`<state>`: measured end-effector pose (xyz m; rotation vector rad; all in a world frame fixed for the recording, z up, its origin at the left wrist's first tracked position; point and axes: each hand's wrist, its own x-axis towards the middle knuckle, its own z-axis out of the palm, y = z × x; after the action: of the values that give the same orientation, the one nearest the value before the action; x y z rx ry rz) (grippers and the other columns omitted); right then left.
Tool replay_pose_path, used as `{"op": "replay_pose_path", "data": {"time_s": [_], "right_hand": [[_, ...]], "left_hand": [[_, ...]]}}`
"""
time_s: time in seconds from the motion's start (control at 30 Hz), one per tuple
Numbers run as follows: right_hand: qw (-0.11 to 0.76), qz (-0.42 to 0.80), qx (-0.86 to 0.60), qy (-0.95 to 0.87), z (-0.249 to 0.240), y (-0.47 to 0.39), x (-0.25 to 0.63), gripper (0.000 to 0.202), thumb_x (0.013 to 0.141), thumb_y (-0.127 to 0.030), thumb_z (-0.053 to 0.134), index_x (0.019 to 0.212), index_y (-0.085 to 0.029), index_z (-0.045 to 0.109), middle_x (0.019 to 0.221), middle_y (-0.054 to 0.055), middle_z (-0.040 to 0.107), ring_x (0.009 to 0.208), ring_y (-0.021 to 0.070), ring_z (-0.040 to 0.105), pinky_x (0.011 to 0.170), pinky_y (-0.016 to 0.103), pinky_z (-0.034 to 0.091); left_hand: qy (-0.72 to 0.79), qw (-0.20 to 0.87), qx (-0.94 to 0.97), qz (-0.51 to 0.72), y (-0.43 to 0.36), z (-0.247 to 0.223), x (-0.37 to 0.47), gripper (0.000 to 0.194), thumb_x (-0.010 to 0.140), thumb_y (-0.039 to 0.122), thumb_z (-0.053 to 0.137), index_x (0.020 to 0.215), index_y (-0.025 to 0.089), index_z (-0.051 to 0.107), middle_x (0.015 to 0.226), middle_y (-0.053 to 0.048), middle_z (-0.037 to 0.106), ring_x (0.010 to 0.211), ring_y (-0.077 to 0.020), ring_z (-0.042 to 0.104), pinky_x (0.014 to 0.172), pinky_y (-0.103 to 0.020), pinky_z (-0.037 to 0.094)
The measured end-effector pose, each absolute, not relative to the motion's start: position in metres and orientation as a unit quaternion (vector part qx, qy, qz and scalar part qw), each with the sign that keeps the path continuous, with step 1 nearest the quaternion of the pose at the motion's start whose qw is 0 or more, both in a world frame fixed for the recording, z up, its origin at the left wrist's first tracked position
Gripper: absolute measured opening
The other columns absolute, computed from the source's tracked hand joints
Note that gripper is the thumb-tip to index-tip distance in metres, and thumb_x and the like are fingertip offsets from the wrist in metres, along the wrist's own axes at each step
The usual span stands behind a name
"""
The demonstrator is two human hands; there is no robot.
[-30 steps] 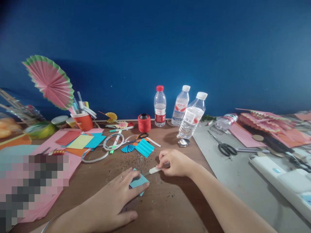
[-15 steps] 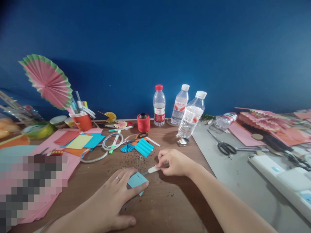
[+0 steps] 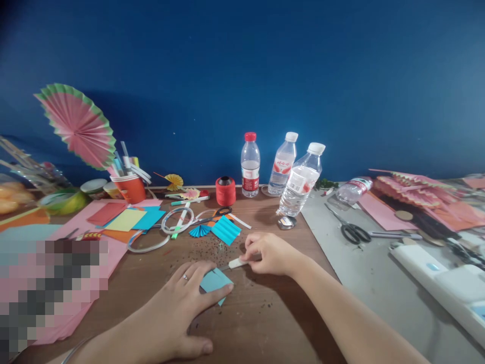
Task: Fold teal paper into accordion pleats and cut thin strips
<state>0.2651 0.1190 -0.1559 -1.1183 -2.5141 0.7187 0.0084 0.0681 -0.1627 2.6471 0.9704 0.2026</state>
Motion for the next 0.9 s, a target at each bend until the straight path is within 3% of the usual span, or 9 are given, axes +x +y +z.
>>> {"op": "replay_pose_path", "data": {"time_s": [0.37, 0.67, 0.9], "right_hand": [[0.121, 0.262, -0.409, -0.866, -0.155, 0.118, 0.271, 0.021, 0.066, -0.012, 0.051, 0.081, -0.019, 0.065, 0.08, 0.0, 0.051, 0.066, 0.0074, 0.047, 0.062, 0.016, 0.037], [0.114, 0.25, -0.414, -0.868, -0.153, 0.118, 0.268, 0.023, 0.065, -0.011, 0.052, 0.082, -0.02, 0.066, 0.082, 0.0, 0.052, 0.067, 0.0076, 0.048, 0.063, 0.016, 0.037], [0.121, 0.24, -0.409, -0.872, -0.155, 0.118, 0.268, 0.023, 0.066, -0.011, 0.052, 0.082, -0.02, 0.066, 0.081, 0.001, 0.052, 0.067, 0.0078, 0.048, 0.063, 0.017, 0.037]], "left_hand": [[0.351, 0.174, 0.918, 0.061, 0.066, -0.164, 0.008, 0.072, 0.056, 0.061, 0.058, 0.121, 0.037, 0.038, 0.135, -0.005, 0.02, 0.118, -0.0357, 0.022, 0.093, -0.056, 0.023], [0.359, 0.168, 0.917, 0.047, 0.061, -0.173, 0.009, 0.077, 0.056, 0.059, 0.058, 0.125, 0.041, 0.028, 0.14, -0.002, -0.002, 0.126, -0.0362, -0.001, 0.097, -0.06, 0.009], [0.368, 0.171, 0.913, 0.037, 0.06, -0.173, 0.01, 0.078, 0.056, 0.059, 0.058, 0.125, 0.035, 0.031, 0.14, -0.002, -0.007, 0.126, -0.0351, -0.005, 0.099, -0.058, 0.01]]}}
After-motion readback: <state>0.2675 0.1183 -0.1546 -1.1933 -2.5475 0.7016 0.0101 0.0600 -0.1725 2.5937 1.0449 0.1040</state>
